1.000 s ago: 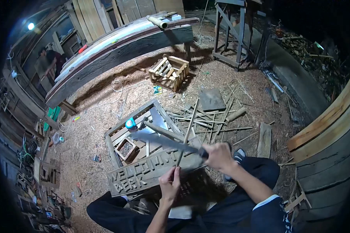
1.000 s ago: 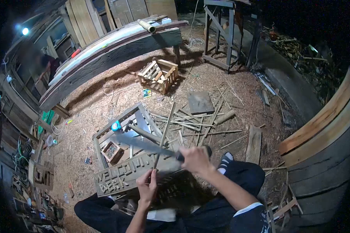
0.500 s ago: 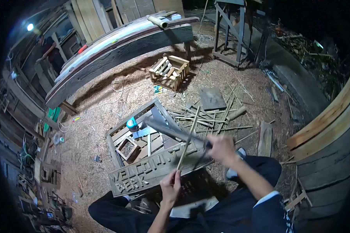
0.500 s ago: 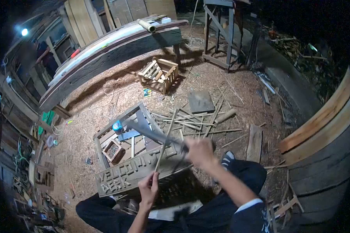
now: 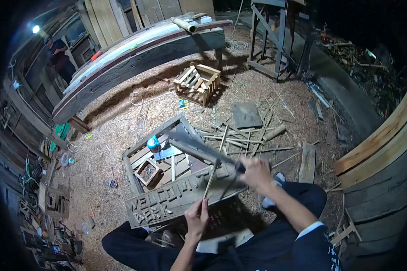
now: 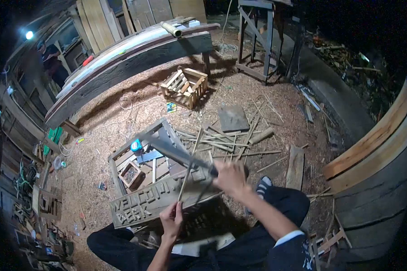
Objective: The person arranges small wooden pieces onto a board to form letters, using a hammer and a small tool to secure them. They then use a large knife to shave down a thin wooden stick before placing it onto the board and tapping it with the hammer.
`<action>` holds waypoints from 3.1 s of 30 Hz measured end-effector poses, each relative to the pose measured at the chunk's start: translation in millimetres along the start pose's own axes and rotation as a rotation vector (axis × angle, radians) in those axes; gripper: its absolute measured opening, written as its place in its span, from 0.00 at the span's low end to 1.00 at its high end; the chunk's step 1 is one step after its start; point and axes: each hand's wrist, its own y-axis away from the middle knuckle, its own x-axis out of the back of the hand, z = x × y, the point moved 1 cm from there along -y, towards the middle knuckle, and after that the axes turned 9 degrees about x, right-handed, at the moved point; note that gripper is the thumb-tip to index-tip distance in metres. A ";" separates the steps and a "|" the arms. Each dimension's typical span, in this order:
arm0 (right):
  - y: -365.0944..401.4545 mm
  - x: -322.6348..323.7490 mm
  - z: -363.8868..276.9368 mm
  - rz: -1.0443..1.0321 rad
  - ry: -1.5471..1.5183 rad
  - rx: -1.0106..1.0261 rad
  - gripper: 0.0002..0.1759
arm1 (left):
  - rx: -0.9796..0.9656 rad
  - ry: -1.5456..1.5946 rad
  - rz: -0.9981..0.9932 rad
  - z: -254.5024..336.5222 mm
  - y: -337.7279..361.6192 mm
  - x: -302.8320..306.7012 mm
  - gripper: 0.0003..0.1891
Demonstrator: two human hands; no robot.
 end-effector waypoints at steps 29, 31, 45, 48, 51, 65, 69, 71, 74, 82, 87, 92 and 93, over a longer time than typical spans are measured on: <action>-33.0 38.6 25.0 0.127 -0.225 -0.293 0.11 | 0.041 -0.014 -0.026 -25.3 28.3 15.5 0.07; -22.4 37.6 7.3 0.013 -0.203 -0.199 0.11 | 0.040 -0.014 -0.027 -24.2 20.9 14.3 0.08; -13.7 42.9 6.9 0.372 -0.635 -0.404 0.27 | 0.362 0.706 -0.310 6.6 -8.1 -17.1 0.18; -10.4 50.4 0.3 0.270 -0.584 -0.387 0.21 | 0.507 0.737 -0.323 27.9 -19.5 -11.9 0.15; -6.2 47.1 -6.4 0.262 -0.616 -0.352 0.18 | 0.532 0.752 -0.319 29.4 -26.3 -15.7 0.12; -1.4 39.6 -31.5 0.058 -0.462 -0.022 0.19 | 0.578 0.640 -0.436 56.8 -35.4 -11.3 0.16; -6.0 33.4 -36.6 0.042 -0.463 -0.007 0.18 | 0.487 0.556 -0.401 46.0 -36.4 -11.6 0.16; -8.6 26.1 -38.3 0.020 -0.446 -0.004 0.16 | 0.431 0.507 -0.388 41.2 -37.6 -12.0 0.16; -12.6 27.0 -46.4 0.032 -0.428 0.025 0.10 | 0.487 0.505 -0.379 44.8 -39.4 -10.1 0.17; -25.6 -2.3 -26.0 0.017 -0.271 -0.005 0.07 | 0.520 0.488 -0.434 26.9 -36.3 -12.6 0.20; -18.1 11.7 -31.6 -0.135 -0.339 0.035 0.07 | 0.491 0.445 -0.492 11.1 -28.5 -13.9 0.22; -15.0 1.8 -38.5 -0.061 -0.291 -0.003 0.10 | 0.585 0.561 -0.480 30.9 -32.4 -14.6 0.22; -10.9 0.5 -37.7 -0.062 -0.265 0.076 0.10 | 0.626 0.576 -0.488 32.6 -32.0 -13.9 0.22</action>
